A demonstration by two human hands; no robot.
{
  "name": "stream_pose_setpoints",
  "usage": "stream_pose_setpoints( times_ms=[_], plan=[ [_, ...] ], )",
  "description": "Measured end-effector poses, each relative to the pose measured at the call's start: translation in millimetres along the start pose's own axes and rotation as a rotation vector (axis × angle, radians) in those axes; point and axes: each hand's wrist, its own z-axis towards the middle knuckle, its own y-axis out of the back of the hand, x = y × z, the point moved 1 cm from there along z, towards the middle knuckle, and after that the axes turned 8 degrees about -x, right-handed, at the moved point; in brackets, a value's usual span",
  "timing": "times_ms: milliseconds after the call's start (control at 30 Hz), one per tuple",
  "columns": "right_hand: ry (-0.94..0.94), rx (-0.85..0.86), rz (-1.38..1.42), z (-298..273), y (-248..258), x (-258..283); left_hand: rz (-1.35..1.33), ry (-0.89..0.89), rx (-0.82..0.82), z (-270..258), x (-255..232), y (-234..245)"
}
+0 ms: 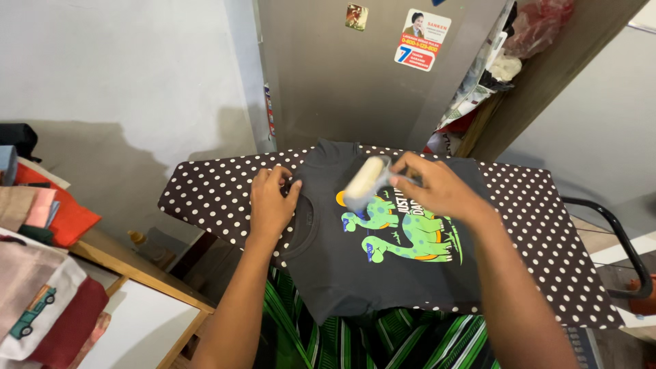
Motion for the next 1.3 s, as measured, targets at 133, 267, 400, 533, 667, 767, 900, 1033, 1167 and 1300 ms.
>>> stream_pose_setpoints(
  times_ms=[133,267,400,533,667,767,900,1033,1167,1300],
  plan=[
    [0.263,0.09,-0.018,24.1,-6.2,-1.3,-0.06,0.128,0.06,1.0,3.0,-2.1],
    [0.33,0.076,-0.126,54.9,-38.9,18.7,-0.231,0.393,0.016,3.9,12.8,-4.7],
    [0.24,0.091,-0.04,79.7,-82.3,51.3,-0.299,0.466,-0.076,3.8,14.9,-0.2],
    [0.268,0.12,0.084,87.3,-87.8,58.9,-0.257,0.371,-0.093,4.8,9.8,7.7],
    [0.406,0.098,0.135,73.9,-49.9,16.8,-0.143,0.101,-0.016,6.4,-4.9,10.8],
    [0.28,0.106,0.164,52.6,-4.0,-38.9,-0.297,-0.079,0.144,4.2,-13.5,13.4],
    [-0.04,0.036,-0.052,8.8,72.5,-126.0,-0.033,-0.348,0.384,-1.8,-22.2,6.7],
    [-0.199,0.049,-0.057,-6.1,110.0,-176.4,0.129,-0.331,0.42,-1.5,-30.1,1.5],
    [-0.198,0.072,0.003,6.4,95.3,-183.0,0.193,-0.234,0.386,3.2,-45.3,-0.8],
    [0.066,0.048,-0.037,50.3,53.5,-149.6,0.397,-0.206,0.574,28.9,-53.5,-42.2]
  ],
)
